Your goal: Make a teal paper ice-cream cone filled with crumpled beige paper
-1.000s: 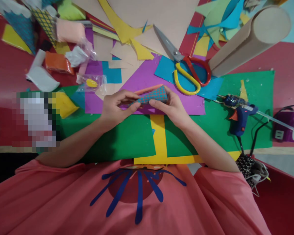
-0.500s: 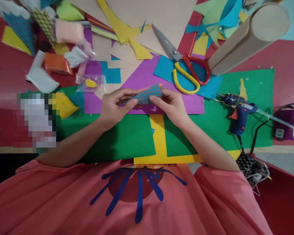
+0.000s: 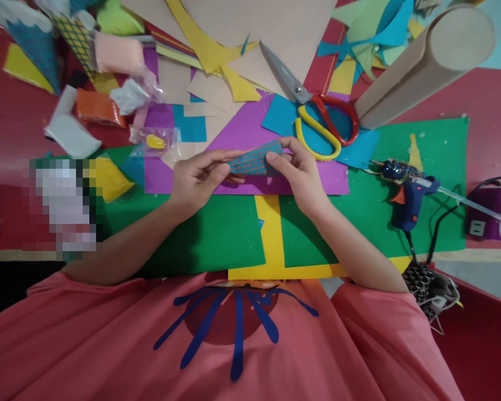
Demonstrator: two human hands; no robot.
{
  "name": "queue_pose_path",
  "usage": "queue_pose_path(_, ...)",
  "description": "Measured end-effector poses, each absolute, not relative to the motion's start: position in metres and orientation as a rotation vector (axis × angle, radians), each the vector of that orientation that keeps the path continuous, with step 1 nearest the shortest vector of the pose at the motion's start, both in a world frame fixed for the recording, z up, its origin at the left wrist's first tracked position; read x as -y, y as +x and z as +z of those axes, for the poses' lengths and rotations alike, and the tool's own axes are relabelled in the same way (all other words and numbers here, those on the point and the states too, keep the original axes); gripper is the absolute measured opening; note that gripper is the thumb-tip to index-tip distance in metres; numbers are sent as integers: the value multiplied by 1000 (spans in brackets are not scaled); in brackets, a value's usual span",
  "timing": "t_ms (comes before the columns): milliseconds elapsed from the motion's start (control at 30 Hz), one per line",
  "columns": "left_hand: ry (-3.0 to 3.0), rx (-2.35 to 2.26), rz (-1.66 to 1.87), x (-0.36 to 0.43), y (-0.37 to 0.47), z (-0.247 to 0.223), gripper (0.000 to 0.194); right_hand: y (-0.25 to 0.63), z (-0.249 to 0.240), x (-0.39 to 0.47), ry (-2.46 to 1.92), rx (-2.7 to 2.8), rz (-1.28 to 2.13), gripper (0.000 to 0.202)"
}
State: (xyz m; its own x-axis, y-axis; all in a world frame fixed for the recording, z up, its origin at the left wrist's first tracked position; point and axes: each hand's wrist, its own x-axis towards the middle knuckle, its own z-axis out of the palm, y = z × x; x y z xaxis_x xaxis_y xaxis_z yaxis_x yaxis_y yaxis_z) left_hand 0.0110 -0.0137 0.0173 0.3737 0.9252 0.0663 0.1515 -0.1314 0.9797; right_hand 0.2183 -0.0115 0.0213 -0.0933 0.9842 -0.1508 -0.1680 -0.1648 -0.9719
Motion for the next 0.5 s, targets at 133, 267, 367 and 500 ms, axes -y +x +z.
queue_pose_path(133, 1743, -959, 909, 15, 9, 12, 46, 219, 22, 11, -1137, 983, 1512, 45)
queue_pose_path(267, 2108, -901, 998, 14, 7, 8, 39, 216, 24, 13, -1144, 997, 1548, 48)
queue_pose_path(367, 2329, -874, 1060, 13, 6, 6, 38, 214, 24, 16, -1179, 984, 1557, 51)
queue_pose_path(500, 2523, -914, 1015, 13, 5, 5, 39, 212, 24, 17, -1195, 959, 1583, 50)
